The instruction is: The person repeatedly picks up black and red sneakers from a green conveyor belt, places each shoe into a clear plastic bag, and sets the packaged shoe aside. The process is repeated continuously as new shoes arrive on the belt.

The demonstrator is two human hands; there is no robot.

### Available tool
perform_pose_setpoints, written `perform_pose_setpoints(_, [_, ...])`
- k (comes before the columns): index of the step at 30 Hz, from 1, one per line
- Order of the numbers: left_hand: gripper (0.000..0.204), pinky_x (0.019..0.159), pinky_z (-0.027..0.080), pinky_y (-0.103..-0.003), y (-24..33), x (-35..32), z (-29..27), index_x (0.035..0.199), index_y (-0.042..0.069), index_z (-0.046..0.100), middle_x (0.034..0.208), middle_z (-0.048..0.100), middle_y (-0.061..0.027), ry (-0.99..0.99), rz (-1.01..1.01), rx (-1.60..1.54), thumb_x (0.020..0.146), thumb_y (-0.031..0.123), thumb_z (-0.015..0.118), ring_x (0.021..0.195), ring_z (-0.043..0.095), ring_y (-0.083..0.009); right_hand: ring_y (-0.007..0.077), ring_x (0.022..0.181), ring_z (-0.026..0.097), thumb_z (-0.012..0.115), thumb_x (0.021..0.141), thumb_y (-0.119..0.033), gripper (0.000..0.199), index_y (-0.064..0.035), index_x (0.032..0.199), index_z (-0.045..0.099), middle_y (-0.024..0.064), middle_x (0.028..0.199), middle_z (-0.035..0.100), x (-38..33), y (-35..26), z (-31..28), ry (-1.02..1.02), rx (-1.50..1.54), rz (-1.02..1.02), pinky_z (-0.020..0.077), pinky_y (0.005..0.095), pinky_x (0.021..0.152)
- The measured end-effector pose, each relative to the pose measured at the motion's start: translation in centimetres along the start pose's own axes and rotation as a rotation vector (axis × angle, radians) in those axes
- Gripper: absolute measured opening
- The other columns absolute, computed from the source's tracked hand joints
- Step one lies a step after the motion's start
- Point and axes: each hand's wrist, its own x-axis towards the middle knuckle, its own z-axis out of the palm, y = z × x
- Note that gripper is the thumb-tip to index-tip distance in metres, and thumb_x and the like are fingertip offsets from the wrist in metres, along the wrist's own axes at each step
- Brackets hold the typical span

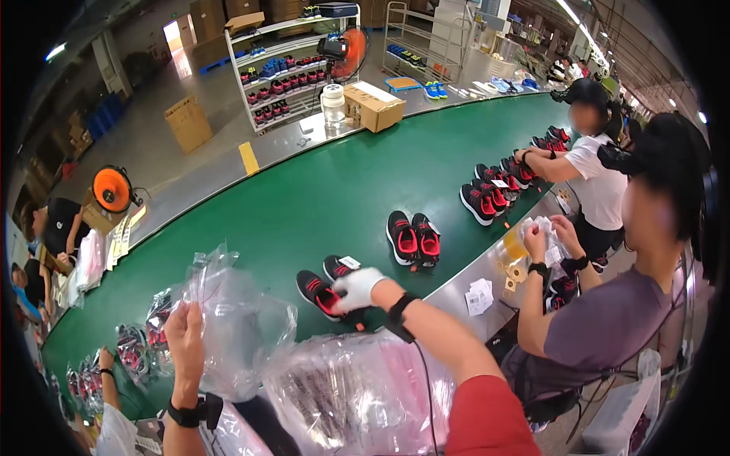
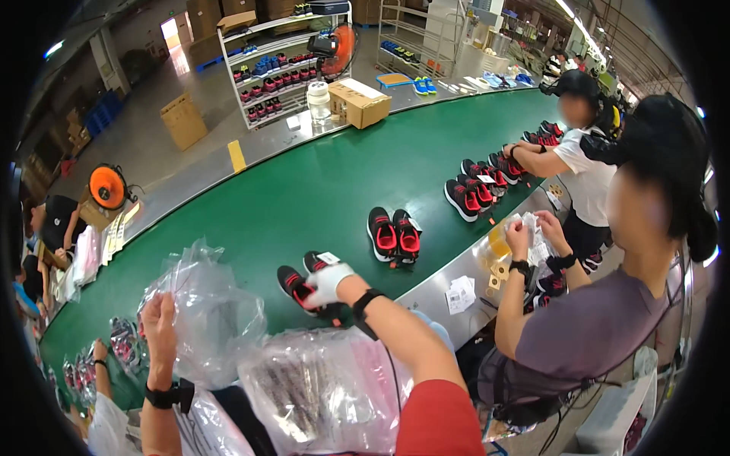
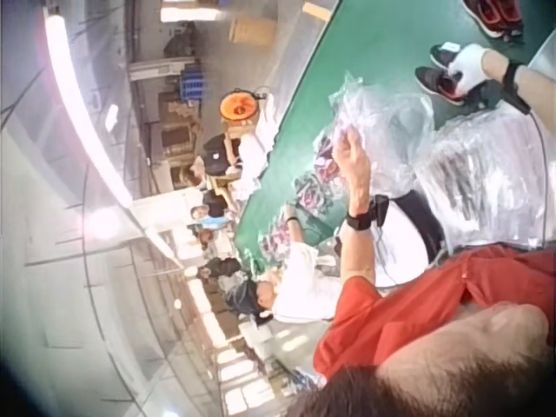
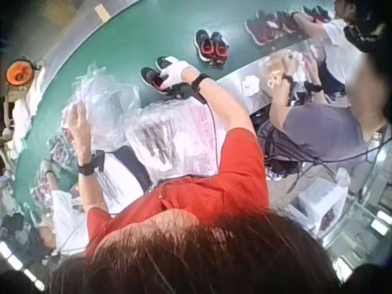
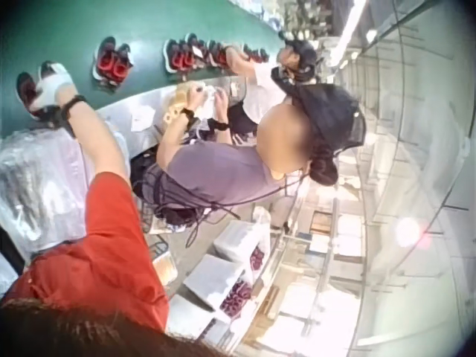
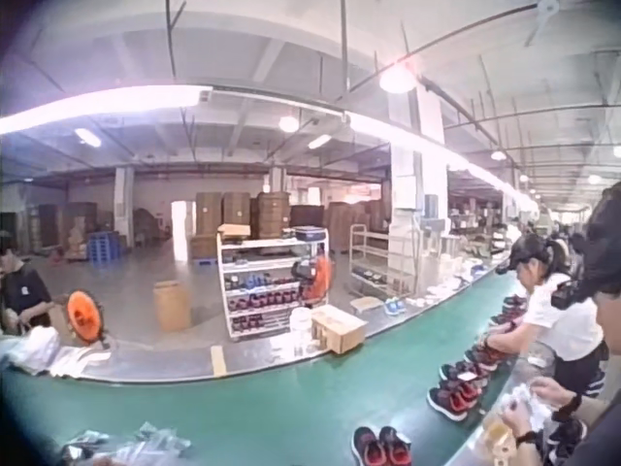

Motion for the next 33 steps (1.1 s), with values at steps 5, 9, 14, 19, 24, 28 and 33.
perform_pose_setpoints(5, [0.021,0.054,0.025,-0.020,-0.4,-1.6,0.2,0.075,0.007,0.048,0.069,0.039,0.0088,0.023,-0.048,0.062,0.093,0.015,0.053,0.063,0.033,-0.0006,0.0307,0.095,0.062,0.068,0.070,-0.049,0.054,-0.0151,0.112,0.062,0.0128,0.098,0.064,5.4,-0.9,8.6,-0.221,-0.445,0.100,0.0459,0.0494,0.075])
perform_pose_setpoints(9, [0.025,0.051,0.021,-0.020,-0.3,-2.6,-1.2,0.072,0.009,0.043,0.068,0.035,0.0096,0.096,-0.080,0.066,0.094,0.015,0.053,0.061,0.030,-0.0001,0.0288,0.100,0.058,0.067,0.072,-0.040,0.046,-0.0198,0.113,0.061,0.0133,0.107,0.061,5.3,-1.8,7.4,-0.310,-0.429,0.242,0.0434,0.0531,0.072])
perform_pose_setpoints(14, [0.020,0.051,0.024,-0.020,1.4,-3.4,-2.5,0.075,0.007,0.049,0.067,0.040,0.0092,0.126,-0.069,-0.012,0.093,0.014,0.053,0.060,0.033,0.0001,0.0266,0.096,0.060,0.065,0.071,-0.044,0.039,-0.0196,0.100,0.066,0.0115,0.097,0.064,4.8,0.6,8.7,-0.113,-0.360,0.090,0.0413,0.0420,0.081])
perform_pose_setpoints(19, [0.021,0.053,0.031,-0.021,1.8,-3.9,-3.4,0.077,0.002,0.056,0.067,0.047,0.0063,0.111,-0.067,-0.004,0.092,0.016,0.054,0.062,0.040,-0.0022,0.0270,0.083,0.064,0.055,0.076,-0.048,0.043,-0.0121,0.096,0.066,0.0148,0.087,0.065,2.3,-2.4,2.0,0.149,0.108,0.122,0.0473,0.0393,0.075])
perform_pose_setpoints(24, [0.025,0.055,0.036,-0.025,1.5,-3.7,-3.7,0.080,-0.004,0.060,0.069,0.053,0.0012,0.091,0.014,0.067,0.092,0.018,0.054,0.063,0.044,-0.0070,0.0156,0.078,0.064,0.053,0.090,-0.023,0.029,0.0021,0.102,0.059,0.0082,0.084,0.065,-7.9,-8.6,-7.9,0.281,1.007,-0.077,0.0510,0.0258,0.066])
perform_pose_setpoints(28, [0.026,0.054,0.037,-0.027,2.5,-3.5,-2.7,0.083,-0.005,0.061,0.067,0.054,-0.0022,0.053,0.078,0.031,0.092,0.018,0.054,0.062,0.045,-0.0092,0.0187,0.091,0.062,0.060,0.088,-0.034,0.044,0.0033,0.110,0.054,0.0111,0.100,0.063,-15.2,-15.3,-6.6,0.588,1.797,-0.454,0.0503,0.0315,0.082])
perform_pose_setpoints(33, [0.022,0.056,0.041,-0.030,6.4,-4.6,-1.2,0.088,-0.003,0.061,0.068,0.058,-0.0083,-0.086,0.216,-0.017,0.091,0.017,0.052,0.064,0.048,-0.0112,0.0236,0.081,0.062,0.066,0.076,-0.041,0.039,-0.0030,0.085,0.064,0.0110,0.086,0.063,-15.8,-17.1,-3.1,0.352,0.362,-0.246,0.0505,0.0358,0.070])
